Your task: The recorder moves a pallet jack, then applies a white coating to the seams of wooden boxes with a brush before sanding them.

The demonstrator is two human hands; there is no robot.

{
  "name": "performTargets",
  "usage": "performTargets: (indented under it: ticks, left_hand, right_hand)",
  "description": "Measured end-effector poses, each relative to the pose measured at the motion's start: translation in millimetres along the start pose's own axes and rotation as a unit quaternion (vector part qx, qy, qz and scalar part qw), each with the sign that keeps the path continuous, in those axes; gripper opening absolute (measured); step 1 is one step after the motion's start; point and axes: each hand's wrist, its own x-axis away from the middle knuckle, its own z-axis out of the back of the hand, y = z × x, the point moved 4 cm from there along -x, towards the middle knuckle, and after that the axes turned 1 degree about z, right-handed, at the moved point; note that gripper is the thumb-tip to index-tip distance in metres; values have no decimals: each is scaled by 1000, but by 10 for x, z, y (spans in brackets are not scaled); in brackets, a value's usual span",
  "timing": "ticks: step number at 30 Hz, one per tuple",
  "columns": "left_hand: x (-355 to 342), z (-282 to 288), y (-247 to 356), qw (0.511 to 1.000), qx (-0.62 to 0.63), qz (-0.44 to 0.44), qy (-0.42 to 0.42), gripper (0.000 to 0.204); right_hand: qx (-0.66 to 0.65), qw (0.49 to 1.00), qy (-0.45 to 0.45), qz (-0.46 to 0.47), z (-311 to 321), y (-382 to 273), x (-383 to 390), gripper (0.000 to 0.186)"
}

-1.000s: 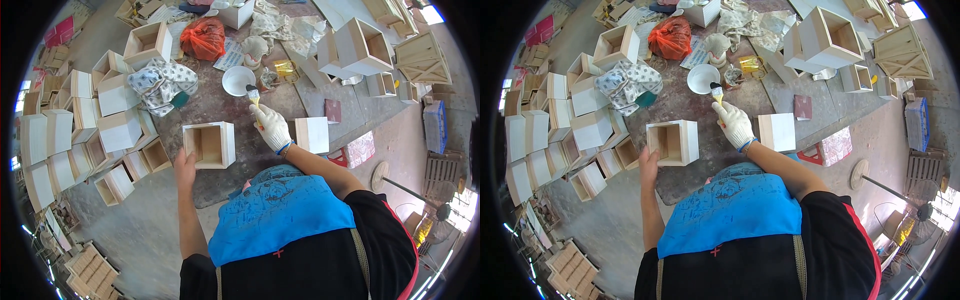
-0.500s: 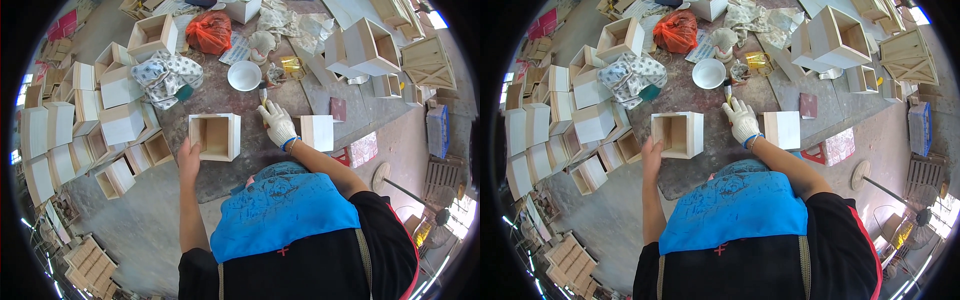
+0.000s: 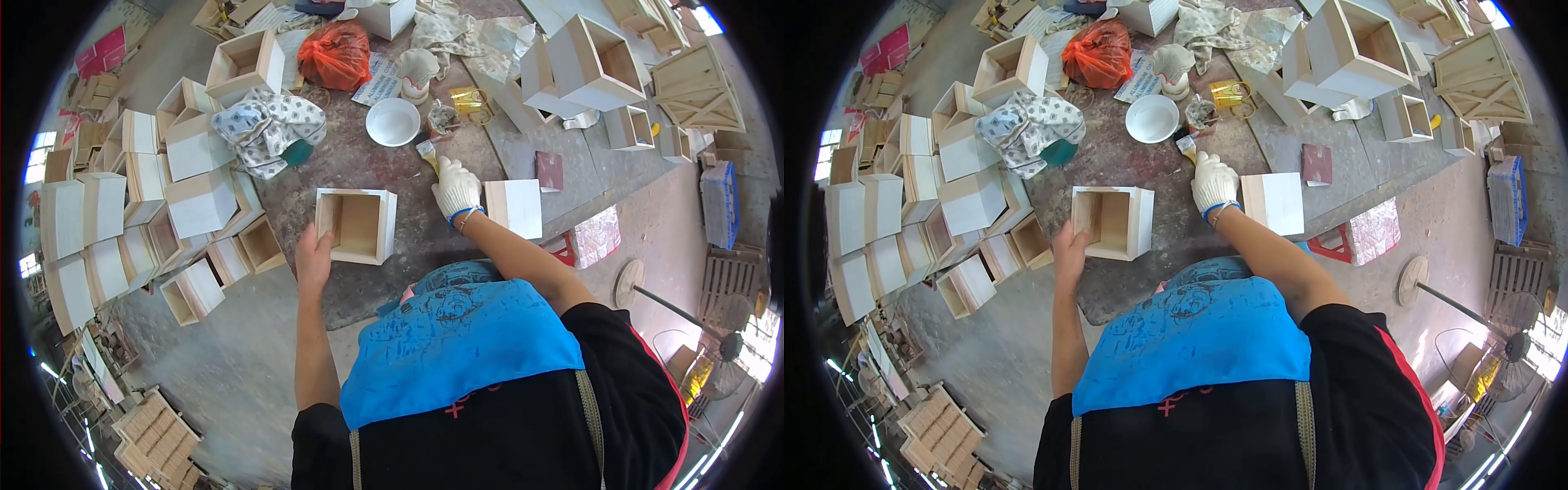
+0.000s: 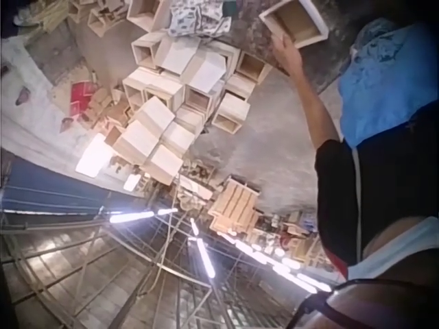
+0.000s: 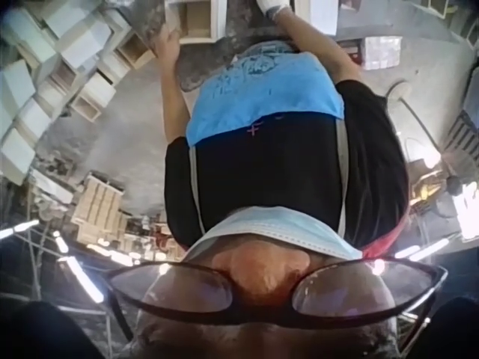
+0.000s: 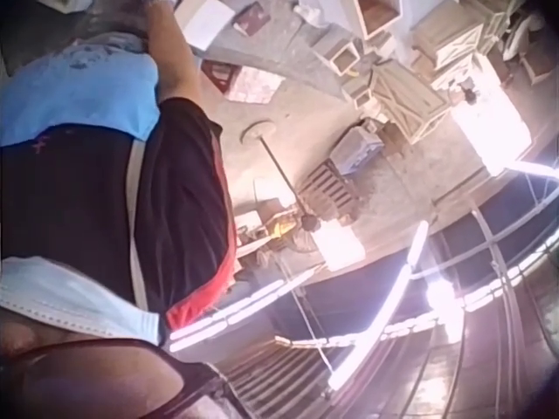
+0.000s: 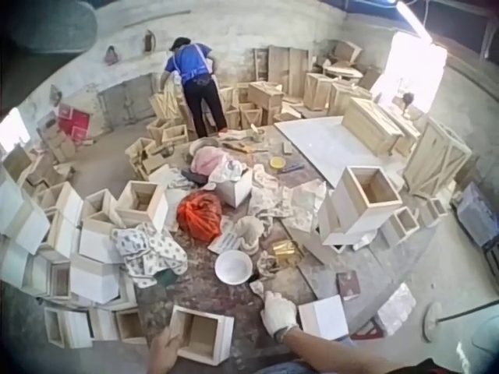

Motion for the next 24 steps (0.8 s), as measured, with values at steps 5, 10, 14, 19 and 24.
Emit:
performTargets:
  ticks: [5, 10, 14, 19, 24]
  left_hand:
    - [44, -15, -113, 1000, -13, 16, -4, 29]
    - [80, -13, -115, 1000, 7, 5, -9, 30]
    - [63, -17, -189, 1000, 13, -1, 12, 32]
    - [62, -15, -185, 1000, 12, 21, -8, 32]
    - [30, -35, -198, 1000, -12, 21, -10, 33]
  right_hand:
    - [-24, 998, 9, -56, -229, 78, -146, 36]
    - [-132, 988, -26, -68, -105, 61, 187, 29]
    - [-198, 980, -21, -3, 192, 6, 534, 30]
    - [-180, 977, 55, 95, 829, 0, 352, 28]
    - [-63, 981, 86, 165, 1210, 183, 7, 17]
